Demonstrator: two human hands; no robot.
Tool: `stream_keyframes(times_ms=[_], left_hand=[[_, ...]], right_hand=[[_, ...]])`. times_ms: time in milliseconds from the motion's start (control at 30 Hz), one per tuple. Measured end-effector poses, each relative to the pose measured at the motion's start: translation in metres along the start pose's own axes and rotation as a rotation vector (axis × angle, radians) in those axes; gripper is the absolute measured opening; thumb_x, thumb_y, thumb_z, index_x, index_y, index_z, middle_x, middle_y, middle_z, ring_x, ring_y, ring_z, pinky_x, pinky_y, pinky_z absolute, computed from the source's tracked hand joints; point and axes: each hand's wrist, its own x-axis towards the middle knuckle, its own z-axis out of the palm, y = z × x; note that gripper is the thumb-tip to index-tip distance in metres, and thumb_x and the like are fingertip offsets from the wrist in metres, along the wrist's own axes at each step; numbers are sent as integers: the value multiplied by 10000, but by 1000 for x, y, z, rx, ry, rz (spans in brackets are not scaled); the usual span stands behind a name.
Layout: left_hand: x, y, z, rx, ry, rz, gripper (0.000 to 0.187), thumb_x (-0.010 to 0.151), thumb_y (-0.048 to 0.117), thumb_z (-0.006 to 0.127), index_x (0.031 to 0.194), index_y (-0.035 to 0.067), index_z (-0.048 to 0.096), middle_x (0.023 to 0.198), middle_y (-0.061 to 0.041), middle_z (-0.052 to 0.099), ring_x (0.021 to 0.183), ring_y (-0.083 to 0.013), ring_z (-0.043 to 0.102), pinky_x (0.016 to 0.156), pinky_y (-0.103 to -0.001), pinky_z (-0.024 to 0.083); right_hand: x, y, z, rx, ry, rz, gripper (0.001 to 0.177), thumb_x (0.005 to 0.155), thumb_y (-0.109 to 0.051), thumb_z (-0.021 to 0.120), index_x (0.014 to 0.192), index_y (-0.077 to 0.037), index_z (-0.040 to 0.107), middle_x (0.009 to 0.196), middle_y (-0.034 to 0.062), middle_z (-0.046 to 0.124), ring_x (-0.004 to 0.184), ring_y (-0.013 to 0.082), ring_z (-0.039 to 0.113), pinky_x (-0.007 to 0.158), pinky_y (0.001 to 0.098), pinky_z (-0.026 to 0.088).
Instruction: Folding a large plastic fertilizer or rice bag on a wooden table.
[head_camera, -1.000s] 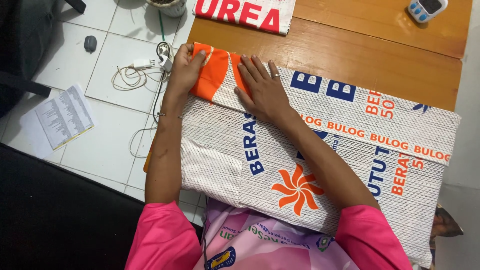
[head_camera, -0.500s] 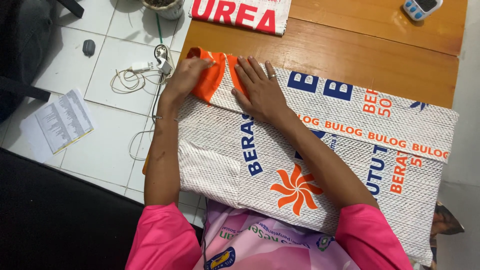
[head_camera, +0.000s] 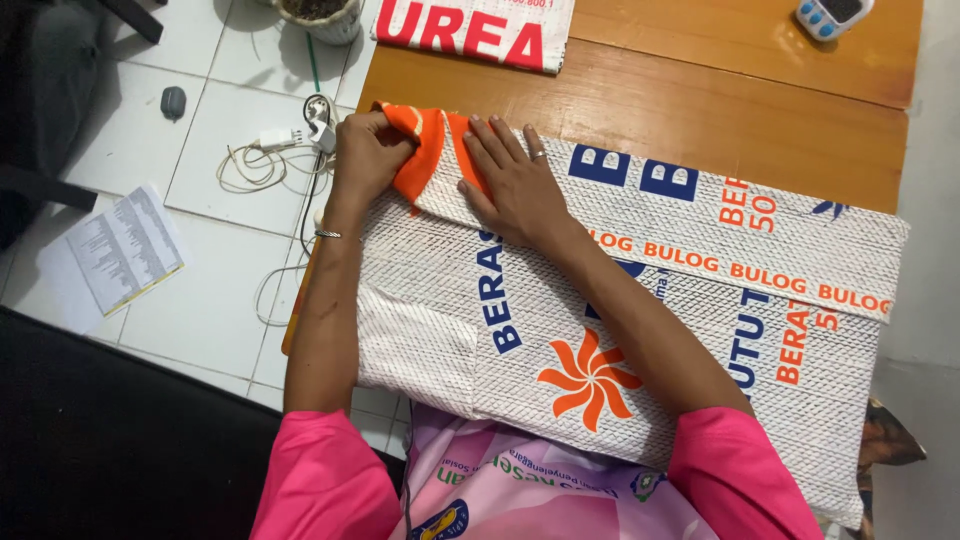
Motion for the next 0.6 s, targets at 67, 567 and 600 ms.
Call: stream_keyframes(times_ms=[67,567,600], left_hand=[[4,1,3,77,31,24,214,809,47,809,1017,7,780,916,-106,801,826,-151,770,748,-291,597],[9,12,8,207,144,-41,187,786,65,778,967,18,771,879,-140,784,811,-247,781,743,-346,595],[9,10,9,234,167,3,173,789,67,781,955,23,770,860,-133,776,783,-255,772,723,-358,591]], right_hand=[[0,2,0,-5,3,6,687,1061,-482,423,1584,-39,365,1679,138,298,1561,311,225,1249,556,117],[0,3,4,9,-5,6,696,1059,-496,416,1590,-51,356,1687,125,282,1565,304,214,1257,549,109],[0,3,5,0,-10,6,694,1061,-498,406,1591,-53,353,1687,125,278,1565,302,212,1257,549,106]])
